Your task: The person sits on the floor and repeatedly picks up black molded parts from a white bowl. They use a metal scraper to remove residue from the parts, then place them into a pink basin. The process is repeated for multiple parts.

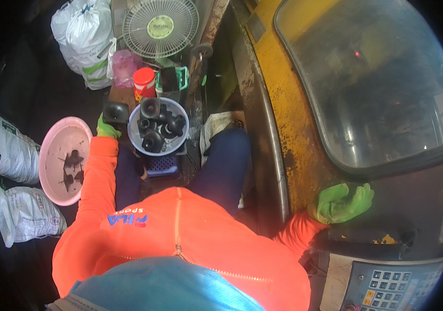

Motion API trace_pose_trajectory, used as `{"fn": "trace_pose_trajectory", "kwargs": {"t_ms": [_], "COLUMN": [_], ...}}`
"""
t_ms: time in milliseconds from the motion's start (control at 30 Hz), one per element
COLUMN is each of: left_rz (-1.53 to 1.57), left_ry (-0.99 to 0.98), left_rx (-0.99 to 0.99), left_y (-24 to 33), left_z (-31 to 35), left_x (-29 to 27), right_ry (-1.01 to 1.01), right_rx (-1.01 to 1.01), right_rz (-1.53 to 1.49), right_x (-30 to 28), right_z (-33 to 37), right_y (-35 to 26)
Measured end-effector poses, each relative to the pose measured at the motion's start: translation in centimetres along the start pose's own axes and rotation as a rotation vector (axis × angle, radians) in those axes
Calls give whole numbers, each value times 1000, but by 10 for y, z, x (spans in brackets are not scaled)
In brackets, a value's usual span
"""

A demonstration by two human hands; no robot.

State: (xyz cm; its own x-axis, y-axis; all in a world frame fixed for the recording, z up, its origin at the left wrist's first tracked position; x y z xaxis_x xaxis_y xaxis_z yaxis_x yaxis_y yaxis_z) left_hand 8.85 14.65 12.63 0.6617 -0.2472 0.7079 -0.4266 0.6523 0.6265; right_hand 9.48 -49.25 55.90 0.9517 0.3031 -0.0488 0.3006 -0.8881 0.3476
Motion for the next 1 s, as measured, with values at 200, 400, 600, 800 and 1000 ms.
{"fn": "trace_pose_trajectory", "kwargs": {"t_ms": [200, 400, 600, 800, 1000], "left_rz": [-56, -31, -230, -413, -274], "left_ry": [127, 49, -3, -110, -143], "left_rx": [-66, -20, 60, 193, 178], "left_y": [3, 11, 21, 26, 21], "left_z": [29, 37, 35, 20, 22], "left_x": [15, 18, 9, 4, 11], "right_ry": [9, 24, 0, -1, 28], "right_rx": [9, 8, -11, -15, 0], "right_rz": [-1, 0, -12, 4, -16], "right_x": [2, 3, 2, 2, 3], "right_z": [4, 4, 5, 6, 4], "right_y": [0, 0, 2, 1, -2]}}
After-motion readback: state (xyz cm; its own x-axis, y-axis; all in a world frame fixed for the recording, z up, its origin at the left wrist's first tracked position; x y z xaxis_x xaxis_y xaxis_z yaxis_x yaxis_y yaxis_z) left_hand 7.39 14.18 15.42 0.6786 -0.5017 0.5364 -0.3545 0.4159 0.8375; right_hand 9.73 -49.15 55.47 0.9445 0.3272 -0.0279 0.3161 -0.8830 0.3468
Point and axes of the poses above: each hand's wrist, its own z-axis away from the middle knuckle, its own x-axis out of the palm, y = z × x, the point moved 8 cm from there along -z, towards the middle knuckle, and after that the axes turned 4 degrees about -y, right-handed, at the moved point
